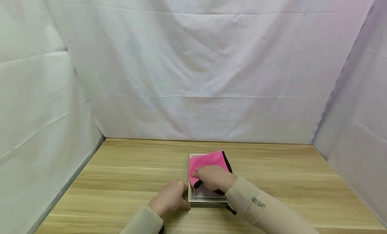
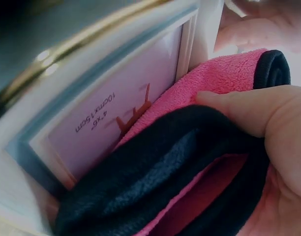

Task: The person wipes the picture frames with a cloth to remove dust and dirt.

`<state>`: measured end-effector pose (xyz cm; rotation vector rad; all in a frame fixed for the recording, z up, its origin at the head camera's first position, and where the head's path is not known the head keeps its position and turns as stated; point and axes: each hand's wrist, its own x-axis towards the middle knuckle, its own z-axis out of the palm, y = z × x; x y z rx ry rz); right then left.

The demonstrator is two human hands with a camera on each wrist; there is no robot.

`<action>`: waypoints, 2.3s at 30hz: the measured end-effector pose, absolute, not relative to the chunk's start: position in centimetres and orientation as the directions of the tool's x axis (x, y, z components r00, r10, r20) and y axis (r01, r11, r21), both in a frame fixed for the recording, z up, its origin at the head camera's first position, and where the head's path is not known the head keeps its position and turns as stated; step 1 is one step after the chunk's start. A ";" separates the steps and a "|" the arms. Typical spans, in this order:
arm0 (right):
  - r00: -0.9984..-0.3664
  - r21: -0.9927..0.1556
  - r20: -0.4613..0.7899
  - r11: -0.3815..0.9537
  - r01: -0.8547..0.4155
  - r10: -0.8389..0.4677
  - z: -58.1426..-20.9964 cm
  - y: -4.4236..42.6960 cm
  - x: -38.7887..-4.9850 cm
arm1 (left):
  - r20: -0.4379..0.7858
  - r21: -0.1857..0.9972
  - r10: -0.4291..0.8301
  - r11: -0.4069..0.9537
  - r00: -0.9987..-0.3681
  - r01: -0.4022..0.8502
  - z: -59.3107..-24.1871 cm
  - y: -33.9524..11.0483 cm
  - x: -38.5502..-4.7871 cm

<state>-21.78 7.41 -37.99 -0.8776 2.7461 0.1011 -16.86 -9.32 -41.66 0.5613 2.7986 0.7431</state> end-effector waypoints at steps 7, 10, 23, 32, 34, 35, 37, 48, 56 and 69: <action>-0.766 0.005 -0.262 0.793 -0.609 -0.587 -37.9 7.6 -20.7 | -0.075 0.510 0.412 0.798 -0.908 0.320 -41.6 -9.3 -16.7; -0.751 0.017 -0.255 0.774 -0.633 -0.609 -37.9 7.7 -20.4 | -0.076 0.517 0.409 0.796 -0.909 0.314 -41.6 -9.3 -16.7; -0.739 0.012 -0.225 0.756 -0.654 -0.635 -38.0 8.0 -19.5 | -0.097 0.549 0.401 0.785 -0.911 0.287 -41.5 -9.3 -16.6; -0.716 -0.018 -0.195 0.733 -0.680 -0.670 -38.1 8.3 -19.1 | -0.073 0.546 0.413 0.778 -0.908 0.311 -41.7 -9.3 -16.7; -0.712 -0.021 -0.190 0.727 -0.686 -0.676 -38.1 8.4 -18.9 | -0.066 0.548 0.419 0.773 -0.906 0.318 -41.8 -9.4 -16.7; -0.709 -0.021 -0.188 0.725 -0.689 -0.679 -38.1 8.4 -18.9 | -0.064 0.549 0.420 0.772 -0.905 0.320 -41.8 -9.4 -16.7; -0.705 -0.025 -0.188 0.721 -0.692 -0.684 -38.1 8.4 -18.8 | -0.061 0.550 0.425 0.769 -0.903 0.325 -41.8 -9.4 -16.7; -0.694 -0.032 -0.201 0.713 -0.701 -0.692 -37.7 8.5 -18.2 | -0.068 0.563 0.437 0.759 -0.897 0.327 -41.7 -9.3 -16.8; -0.687 -0.053 -0.209 0.710 -0.702 -0.696 -37.6 8.7 -18.0 | -0.066 0.570 0.445 0.751 -0.893 0.332 -41.8 -9.4 -16.9; -0.677 -0.101 -0.227 0.708 -0.699 -0.700 -37.3 9.0 -17.6 | -0.060 0.563 0.442 0.756 -0.895 0.335 -42.0 -9.4 -16.9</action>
